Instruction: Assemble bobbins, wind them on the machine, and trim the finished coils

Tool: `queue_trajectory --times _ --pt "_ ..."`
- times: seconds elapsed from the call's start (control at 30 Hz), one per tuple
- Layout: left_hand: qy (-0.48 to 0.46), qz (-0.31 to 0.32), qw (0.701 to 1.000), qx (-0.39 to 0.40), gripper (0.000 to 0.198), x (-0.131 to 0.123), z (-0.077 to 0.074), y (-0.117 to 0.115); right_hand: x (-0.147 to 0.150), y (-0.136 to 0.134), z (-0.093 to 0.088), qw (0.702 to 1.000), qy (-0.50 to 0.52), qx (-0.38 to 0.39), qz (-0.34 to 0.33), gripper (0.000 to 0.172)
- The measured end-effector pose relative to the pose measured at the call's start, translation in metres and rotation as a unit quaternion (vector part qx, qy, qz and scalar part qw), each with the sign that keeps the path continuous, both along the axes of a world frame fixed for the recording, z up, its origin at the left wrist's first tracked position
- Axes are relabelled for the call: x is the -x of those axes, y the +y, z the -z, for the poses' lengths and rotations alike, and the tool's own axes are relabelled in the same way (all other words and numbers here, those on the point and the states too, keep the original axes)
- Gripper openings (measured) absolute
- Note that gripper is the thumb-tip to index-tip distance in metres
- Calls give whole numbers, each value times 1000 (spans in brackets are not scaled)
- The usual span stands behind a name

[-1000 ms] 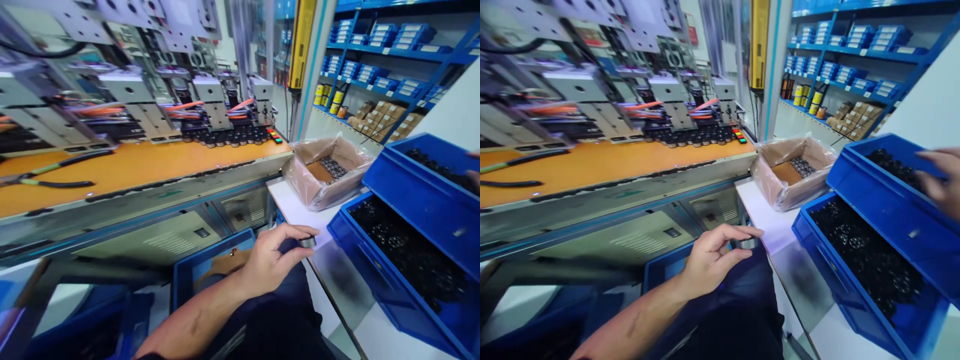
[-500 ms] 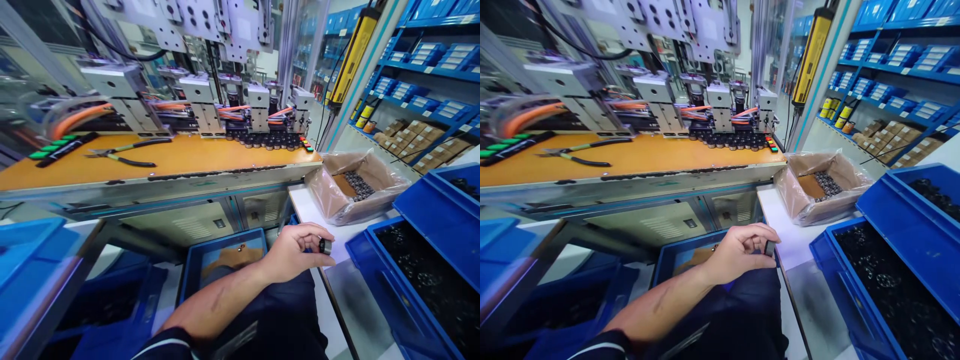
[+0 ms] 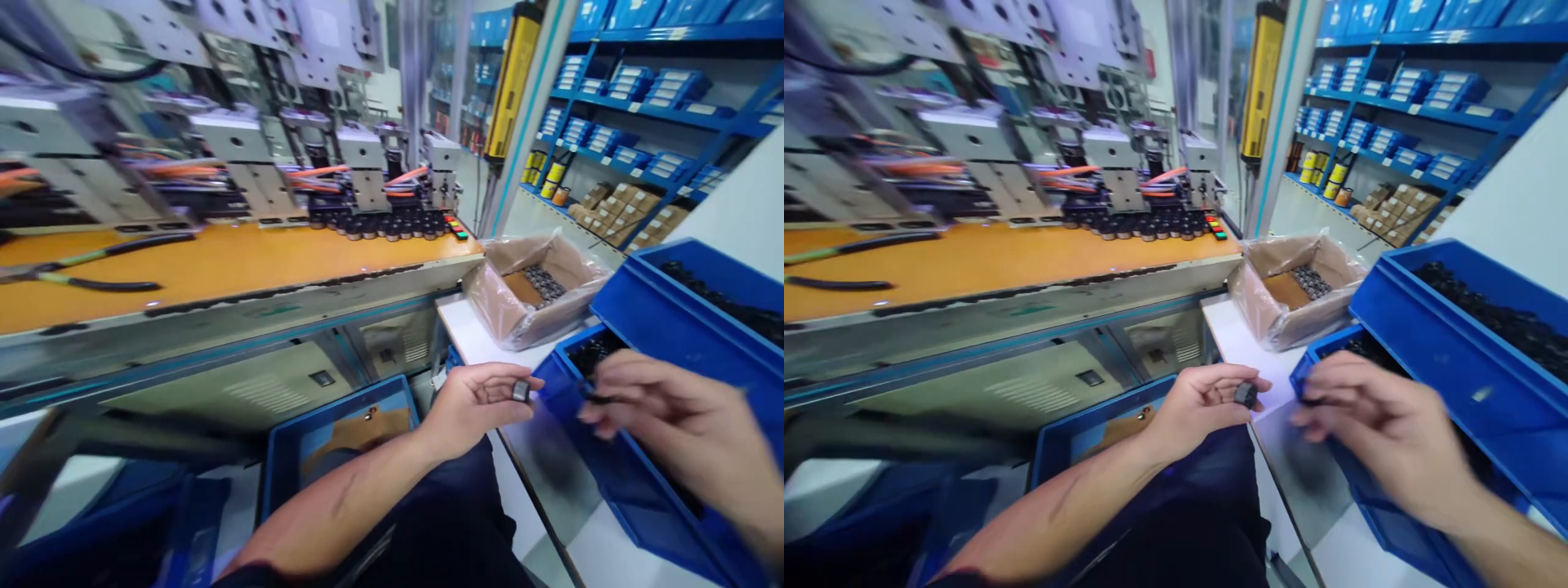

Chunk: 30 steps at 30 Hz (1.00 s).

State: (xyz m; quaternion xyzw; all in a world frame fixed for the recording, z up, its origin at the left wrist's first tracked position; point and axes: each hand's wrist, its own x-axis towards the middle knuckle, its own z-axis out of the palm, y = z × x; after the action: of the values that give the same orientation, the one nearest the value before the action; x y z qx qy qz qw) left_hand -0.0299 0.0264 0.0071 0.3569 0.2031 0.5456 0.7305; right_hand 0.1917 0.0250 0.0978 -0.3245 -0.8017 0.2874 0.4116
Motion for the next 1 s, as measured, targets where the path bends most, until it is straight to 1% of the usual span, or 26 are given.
queue_trajectory --times 0.03,0.1,0.13,0.17,0.23,0.3,0.33,0.43,0.5,0.57,0.7,0.77,0.8,0.87,0.93,1.0 --pt "4 -5 1000 -1 39 -3 -1 -2 15 -4 9 996 36 73 -33 15" --pt "14 -20 1000 -10 34 -6 -1 -5 38 -8 25 979 119 147 -71 15" --pt "19 -29 999 -17 34 -7 -1 -6 45 -9 32 974 146 158 -71 15" --pt "25 -38 999 -23 34 -7 -1 -7 49 -8 38 974 154 154 -61 16" --pt "34 -48 998 -26 34 -8 0 -8 49 -6 44 986 132 101 -29 19" --pt "35 -43 998 -19 35 -10 0 -9 44 -4 46 997 83 -5 -8 21" --pt "31 -39 999 -15 35 -10 0 -10 41 -3 45 996 54 -65 -3 22" --pt "18 -29 999 -3 36 -10 2 -12 33 -3 40 975 -35 -219 13 25" --pt "12 -14 1000 5 36 -8 3 -14 30 -4 35 960 -82 -269 13 26" --pt "4 8 1000 17 36 -7 3 -16 30 -5 33 958 -97 -270 -2 23" --pt "-1 45 999 26 38 -7 3 -20 33 -9 35 976 -39 -212 -27 17" --pt "-5 50 999 14 38 -8 1 -23 35 -10 38 977 -23 -209 -28 18" --pt "-6 42 999 3 38 -8 1 -24 35 -10 39 975 -26 -219 -30 20" --pt "6 2 1000 -28 36 -7 -1 -27 35 -9 40 968 -41 -243 -44 26" --pt "45 -50 996 -61 36 -3 -4 -28 35 -9 39 962 -59 -257 -63 33" --pt "85 -89 989 -87 37 1 -6 -30 35 -9 40 957 -69 -275 -63 38"
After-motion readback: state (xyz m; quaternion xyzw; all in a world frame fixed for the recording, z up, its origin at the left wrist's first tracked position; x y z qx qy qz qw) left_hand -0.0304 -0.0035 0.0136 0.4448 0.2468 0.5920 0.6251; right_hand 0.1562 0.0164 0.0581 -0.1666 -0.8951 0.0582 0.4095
